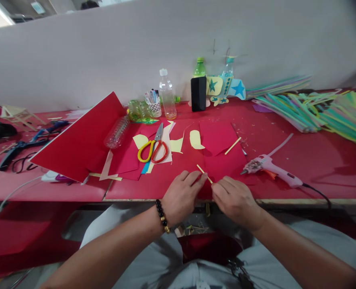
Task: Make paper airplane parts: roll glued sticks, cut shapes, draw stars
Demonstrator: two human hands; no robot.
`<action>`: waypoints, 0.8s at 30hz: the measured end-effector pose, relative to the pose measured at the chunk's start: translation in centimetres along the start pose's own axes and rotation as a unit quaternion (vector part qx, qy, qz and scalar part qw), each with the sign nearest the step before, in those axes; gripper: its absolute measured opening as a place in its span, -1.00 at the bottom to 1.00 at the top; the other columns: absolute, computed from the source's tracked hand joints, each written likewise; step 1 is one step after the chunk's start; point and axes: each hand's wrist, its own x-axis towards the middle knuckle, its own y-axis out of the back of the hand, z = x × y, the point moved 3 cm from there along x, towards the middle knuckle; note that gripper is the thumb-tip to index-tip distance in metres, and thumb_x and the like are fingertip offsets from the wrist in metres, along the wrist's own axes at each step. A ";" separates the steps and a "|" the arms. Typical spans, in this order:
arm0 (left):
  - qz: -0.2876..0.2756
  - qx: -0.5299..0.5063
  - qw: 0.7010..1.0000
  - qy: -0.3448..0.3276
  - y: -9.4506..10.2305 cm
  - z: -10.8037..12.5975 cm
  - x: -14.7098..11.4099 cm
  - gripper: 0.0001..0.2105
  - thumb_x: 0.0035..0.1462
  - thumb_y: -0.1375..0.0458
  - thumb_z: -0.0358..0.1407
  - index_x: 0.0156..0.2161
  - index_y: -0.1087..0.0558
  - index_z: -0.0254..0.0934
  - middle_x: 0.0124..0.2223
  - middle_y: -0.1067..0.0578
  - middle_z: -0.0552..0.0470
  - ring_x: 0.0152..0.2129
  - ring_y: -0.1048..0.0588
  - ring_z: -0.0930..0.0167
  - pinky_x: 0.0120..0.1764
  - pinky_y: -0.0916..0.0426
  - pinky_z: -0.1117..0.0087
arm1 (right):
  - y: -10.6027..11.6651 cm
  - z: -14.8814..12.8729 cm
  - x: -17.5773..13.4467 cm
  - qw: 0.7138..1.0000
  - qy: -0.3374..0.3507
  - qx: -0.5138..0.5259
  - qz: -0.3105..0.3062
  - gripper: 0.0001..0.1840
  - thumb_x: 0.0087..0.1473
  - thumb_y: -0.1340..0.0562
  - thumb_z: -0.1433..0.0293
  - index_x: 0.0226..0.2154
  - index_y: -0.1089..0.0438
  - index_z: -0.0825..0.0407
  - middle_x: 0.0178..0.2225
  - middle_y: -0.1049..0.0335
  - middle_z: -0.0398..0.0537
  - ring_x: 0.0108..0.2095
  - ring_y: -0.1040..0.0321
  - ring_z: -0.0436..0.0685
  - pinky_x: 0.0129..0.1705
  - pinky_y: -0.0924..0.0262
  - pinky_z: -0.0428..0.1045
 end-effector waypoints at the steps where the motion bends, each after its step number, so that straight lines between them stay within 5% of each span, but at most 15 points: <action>1: -0.007 0.000 1.000 0.001 -0.1 0.0 0.0 -0.51 0.16 -0.02 -0.46 0.22 -0.16 -0.29 0.14 -0.31 -0.12 -0.02 -0.30 0.27 0.06 -0.21 0.19 | -0.1 -0.1 0.0 1.000 -0.001 0.003 -0.001 -0.80 0.13 -0.12 0.52 -0.51 -0.27 0.03 -0.55 -0.20 -0.08 -0.44 -0.09 0.13 -0.36 0.03 0.04; 13: -0.025 0.005 0.999 -0.019 -0.4 -0.2 0.1 -0.53 0.19 0.02 -0.47 0.21 -0.18 -0.31 0.16 -0.31 -0.13 0.00 -0.30 0.24 0.06 -0.17 0.16 | -0.3 -0.2 0.0 0.996 -0.033 0.072 -0.050 -0.84 0.07 -0.13 0.54 -0.49 -0.33 0.05 -0.49 -0.26 -0.03 -0.40 -0.12 0.14 -0.34 -0.02 0.04; 24: -0.018 0.025 0.999 -0.026 -0.6 -0.3 0.0 -0.56 0.23 0.04 -0.46 0.21 -0.17 -0.32 0.23 -0.25 -0.13 0.08 -0.27 0.26 0.10 -0.14 0.17 | 0.5 1.1 -0.5 0.985 -0.044 0.164 -0.029 -0.79 0.15 -0.11 0.50 -0.27 -0.47 0.15 -0.42 -0.31 0.02 -0.35 -0.14 0.13 -0.29 -0.12 0.04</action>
